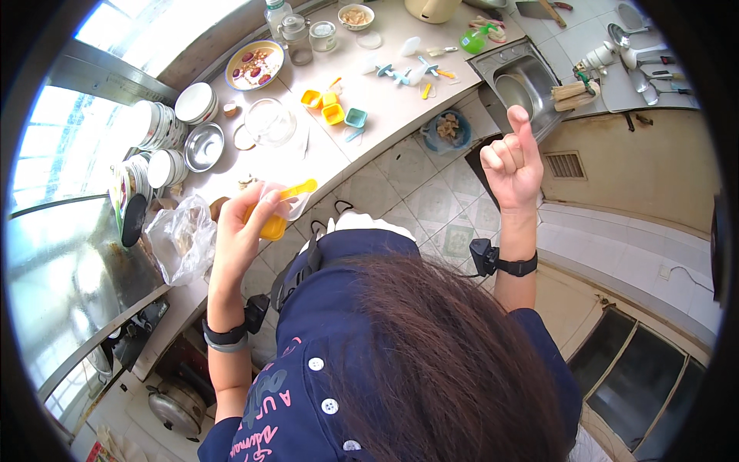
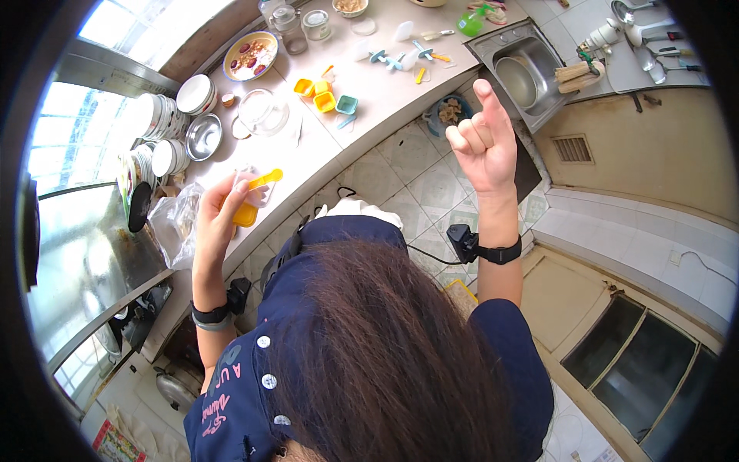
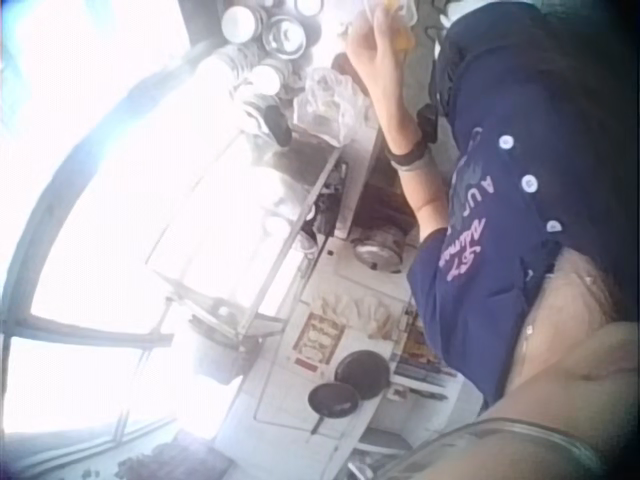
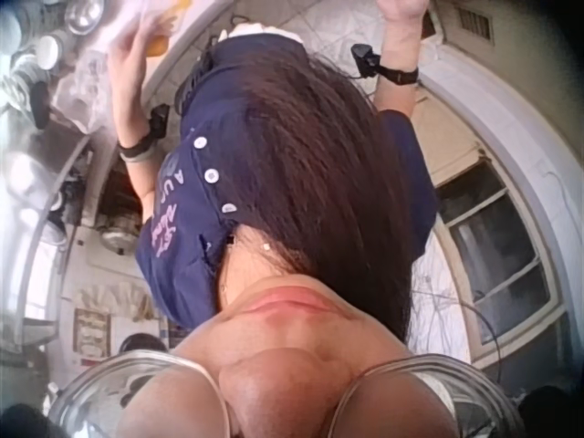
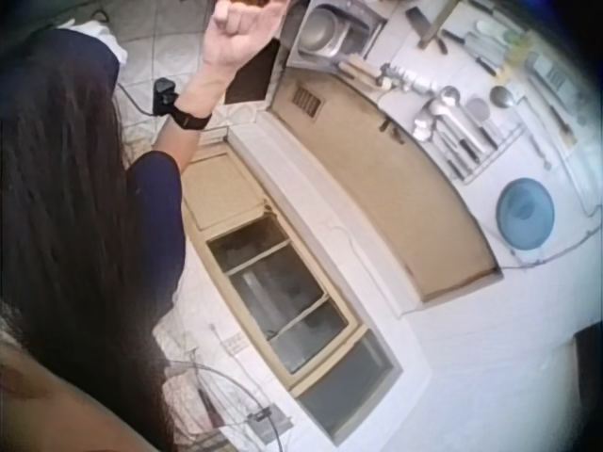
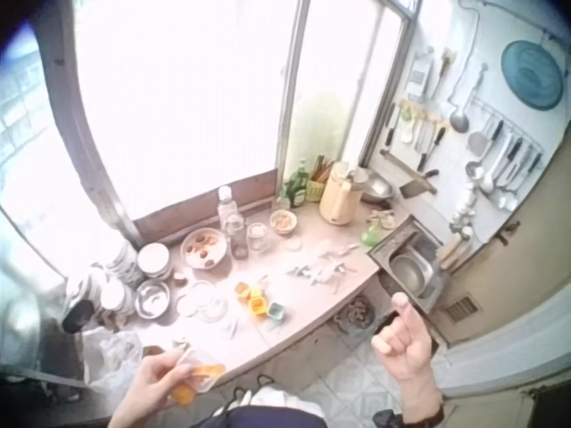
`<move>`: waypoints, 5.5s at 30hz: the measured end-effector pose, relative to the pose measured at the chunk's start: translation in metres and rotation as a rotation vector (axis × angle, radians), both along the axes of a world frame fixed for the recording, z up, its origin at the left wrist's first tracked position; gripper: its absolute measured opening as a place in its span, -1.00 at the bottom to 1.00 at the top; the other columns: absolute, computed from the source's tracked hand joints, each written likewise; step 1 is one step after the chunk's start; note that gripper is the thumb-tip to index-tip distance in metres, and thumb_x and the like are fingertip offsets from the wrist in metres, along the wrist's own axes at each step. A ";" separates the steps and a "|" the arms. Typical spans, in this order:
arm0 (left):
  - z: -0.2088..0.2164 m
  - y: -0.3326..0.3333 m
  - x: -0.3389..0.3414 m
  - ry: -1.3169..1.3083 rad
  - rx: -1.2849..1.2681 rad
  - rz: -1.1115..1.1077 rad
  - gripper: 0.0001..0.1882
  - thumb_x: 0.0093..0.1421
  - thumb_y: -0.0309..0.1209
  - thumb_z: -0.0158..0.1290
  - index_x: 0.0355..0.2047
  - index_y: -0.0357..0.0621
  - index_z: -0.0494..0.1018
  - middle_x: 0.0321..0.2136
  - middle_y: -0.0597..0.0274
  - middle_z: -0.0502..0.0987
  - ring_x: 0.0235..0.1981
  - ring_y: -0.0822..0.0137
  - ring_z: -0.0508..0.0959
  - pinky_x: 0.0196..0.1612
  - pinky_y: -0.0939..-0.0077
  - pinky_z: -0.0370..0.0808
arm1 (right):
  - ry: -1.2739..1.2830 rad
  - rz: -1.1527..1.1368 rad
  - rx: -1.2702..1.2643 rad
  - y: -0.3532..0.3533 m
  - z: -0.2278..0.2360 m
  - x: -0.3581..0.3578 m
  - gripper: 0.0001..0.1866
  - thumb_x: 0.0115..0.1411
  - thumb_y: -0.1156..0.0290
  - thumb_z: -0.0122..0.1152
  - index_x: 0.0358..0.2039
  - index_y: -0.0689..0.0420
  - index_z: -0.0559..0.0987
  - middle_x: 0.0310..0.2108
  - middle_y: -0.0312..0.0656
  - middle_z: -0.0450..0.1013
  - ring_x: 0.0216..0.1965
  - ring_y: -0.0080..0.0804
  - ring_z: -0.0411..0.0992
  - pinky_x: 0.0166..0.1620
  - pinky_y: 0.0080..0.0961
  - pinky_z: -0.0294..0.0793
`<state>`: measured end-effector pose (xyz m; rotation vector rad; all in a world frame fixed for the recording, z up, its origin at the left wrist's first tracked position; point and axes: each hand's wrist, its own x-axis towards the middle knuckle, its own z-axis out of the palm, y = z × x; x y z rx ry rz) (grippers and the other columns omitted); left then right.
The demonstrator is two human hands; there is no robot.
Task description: The person assembles a baby bottle by first handling a yellow container, then retrieving a plastic bag containing bottle parts from a pantry. They unpack the parts, place a beige nipple onto the bottle, and attach a blue ring and handle to complete the assembly.
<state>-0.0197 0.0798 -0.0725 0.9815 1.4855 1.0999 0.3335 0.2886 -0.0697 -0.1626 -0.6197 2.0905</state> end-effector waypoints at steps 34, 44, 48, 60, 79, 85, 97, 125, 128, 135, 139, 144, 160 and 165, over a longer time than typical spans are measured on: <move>-0.003 0.001 0.002 0.003 0.089 -0.059 -0.63 0.48 -0.21 0.00 -0.08 -0.31 0.59 -0.31 0.34 0.62 -0.28 0.59 0.51 -0.16 0.64 0.43 | -1.504 -0.005 1.253 -0.006 -0.024 -0.066 -0.35 0.08 0.11 0.51 0.15 0.09 0.58 0.15 -0.07 0.51 0.29 -0.13 0.37 0.30 -0.12 0.31; 0.006 -0.007 0.021 -0.210 0.275 0.207 -0.29 0.43 0.18 -0.17 0.30 -0.16 0.18 -0.05 0.13 0.52 -0.07 0.36 0.56 -0.02 0.47 0.50 | -0.780 0.339 0.494 -0.061 0.035 -0.181 -0.63 0.37 0.44 0.24 0.14 0.28 0.55 -0.32 -0.25 0.60 -0.38 -0.65 0.52 -0.29 -0.65 0.55; 0.011 -0.012 0.019 -0.251 0.354 0.210 0.23 0.11 0.66 -0.33 0.47 -0.03 -0.21 0.27 0.00 0.26 0.30 0.14 0.37 0.24 0.20 0.42 | -0.719 0.445 0.509 -0.059 0.040 -0.189 -0.67 0.35 0.39 0.31 0.10 0.19 0.64 -0.34 -0.32 0.60 -0.40 -0.69 0.50 -0.27 -0.68 0.58; 0.019 -0.030 0.021 -0.167 0.422 0.274 -0.05 0.39 0.23 -0.08 0.49 -0.03 -0.26 0.30 0.09 0.13 0.36 0.18 0.24 0.36 0.17 0.27 | -0.794 0.322 0.972 -0.084 0.043 -0.214 -0.70 0.26 0.44 0.38 0.01 0.05 0.73 -0.12 -0.30 0.49 -0.27 -0.67 0.52 -0.23 -0.70 0.55; 0.032 -0.046 0.018 0.155 0.394 0.269 -0.40 0.40 0.05 0.05 0.22 -0.14 0.35 -0.06 0.04 0.55 -0.07 0.26 0.60 -0.03 0.42 0.52 | -0.767 0.247 0.887 -0.095 0.059 -0.196 -0.77 0.11 0.61 0.50 -0.21 0.27 0.67 -0.22 -0.15 0.64 -0.18 -0.46 0.62 -0.05 -0.53 0.63; 0.036 -0.047 0.021 0.370 0.385 0.340 -0.37 0.43 0.12 -0.10 0.16 -0.21 0.40 -0.19 0.03 0.60 -0.18 0.24 0.63 -0.09 0.39 0.51 | -0.655 0.245 0.763 -0.103 0.052 -0.196 -0.82 0.12 0.51 0.54 -0.30 0.27 0.70 -0.31 -0.21 0.65 -0.31 -0.56 0.62 -0.20 -0.63 0.62; -0.011 -0.037 0.014 -0.082 0.062 0.508 -0.22 0.53 0.17 -0.49 -0.06 -0.25 0.54 -0.51 0.29 0.52 -0.60 0.53 0.44 -0.49 0.55 0.42 | -0.900 0.417 0.707 -0.081 0.028 -0.217 -0.70 0.33 0.38 0.32 -0.02 0.29 0.66 -0.35 -0.26 0.60 -0.28 -0.63 0.55 -0.23 -0.63 0.57; 0.028 -0.055 0.005 0.010 0.504 0.295 -0.18 0.07 -0.11 0.43 0.27 -0.20 0.40 0.08 0.08 0.57 0.07 0.24 0.61 0.12 0.28 0.58 | -0.653 0.044 1.318 -0.101 0.064 -0.192 -0.55 -0.03 0.62 0.52 -0.05 0.16 0.71 -0.21 -0.19 0.59 -0.31 -0.48 0.55 -0.19 -0.54 0.54; 0.031 -0.057 0.007 0.083 0.573 0.299 -0.13 0.01 -0.07 0.46 0.25 -0.24 0.40 0.09 0.05 0.58 0.08 0.23 0.61 0.12 0.27 0.58 | -0.580 -0.054 1.330 -0.102 0.068 -0.190 -0.61 -0.06 0.58 0.55 -0.14 0.16 0.72 -0.26 -0.20 0.62 -0.33 -0.44 0.58 -0.23 -0.56 0.57; 0.038 -0.057 0.003 0.430 0.767 0.187 -0.04 0.01 0.11 0.38 0.20 -0.35 0.31 0.09 -0.31 0.53 0.12 -0.08 0.58 0.19 0.06 0.52 | -0.415 -0.163 1.420 -0.098 0.071 -0.191 -0.70 -0.09 0.53 0.59 -0.29 0.18 0.72 -0.33 -0.20 0.64 -0.33 -0.36 0.63 -0.25 -0.51 0.61; 0.040 -0.054 -0.002 0.533 0.886 0.176 -0.13 -0.04 0.00 0.44 0.17 -0.28 0.42 0.06 -0.10 0.60 0.09 0.04 0.61 0.16 0.17 0.53 | -0.334 -0.157 1.404 -0.097 0.070 -0.190 -0.71 -0.08 0.53 0.58 -0.30 0.20 0.70 -0.35 -0.15 0.63 -0.32 -0.33 0.62 -0.25 -0.47 0.61; 0.040 -0.055 0.005 0.509 0.874 0.247 -0.14 -0.07 -0.04 0.47 0.16 -0.29 0.46 0.03 -0.01 0.63 0.10 0.12 0.60 0.17 0.22 0.52 | -0.338 -0.167 1.390 -0.101 0.071 -0.188 -0.71 -0.11 0.52 0.60 -0.31 0.18 0.72 -0.35 -0.17 0.64 -0.30 -0.32 0.63 -0.23 -0.49 0.61; 0.025 -0.048 0.022 -0.190 0.205 0.500 -0.45 0.48 -0.04 -0.03 0.21 -0.27 0.39 -0.30 0.20 0.61 -0.50 0.52 0.58 -0.47 0.71 0.40 | -0.880 0.325 0.985 -0.100 0.044 -0.206 -0.75 0.34 0.33 0.31 -0.40 0.25 0.61 -0.59 -0.37 0.44 -0.55 -0.71 0.31 -0.45 -0.65 0.27; 0.032 -0.052 0.024 -0.073 0.175 0.375 -0.34 0.49 0.10 -0.19 0.28 -0.20 0.36 -0.29 0.22 0.57 -0.46 0.51 0.54 -0.40 0.64 0.45 | -0.862 0.312 1.022 -0.097 0.043 -0.203 -0.75 0.33 0.36 0.30 -0.42 0.27 0.58 -0.58 -0.38 0.44 -0.52 -0.70 0.32 -0.40 -0.65 0.29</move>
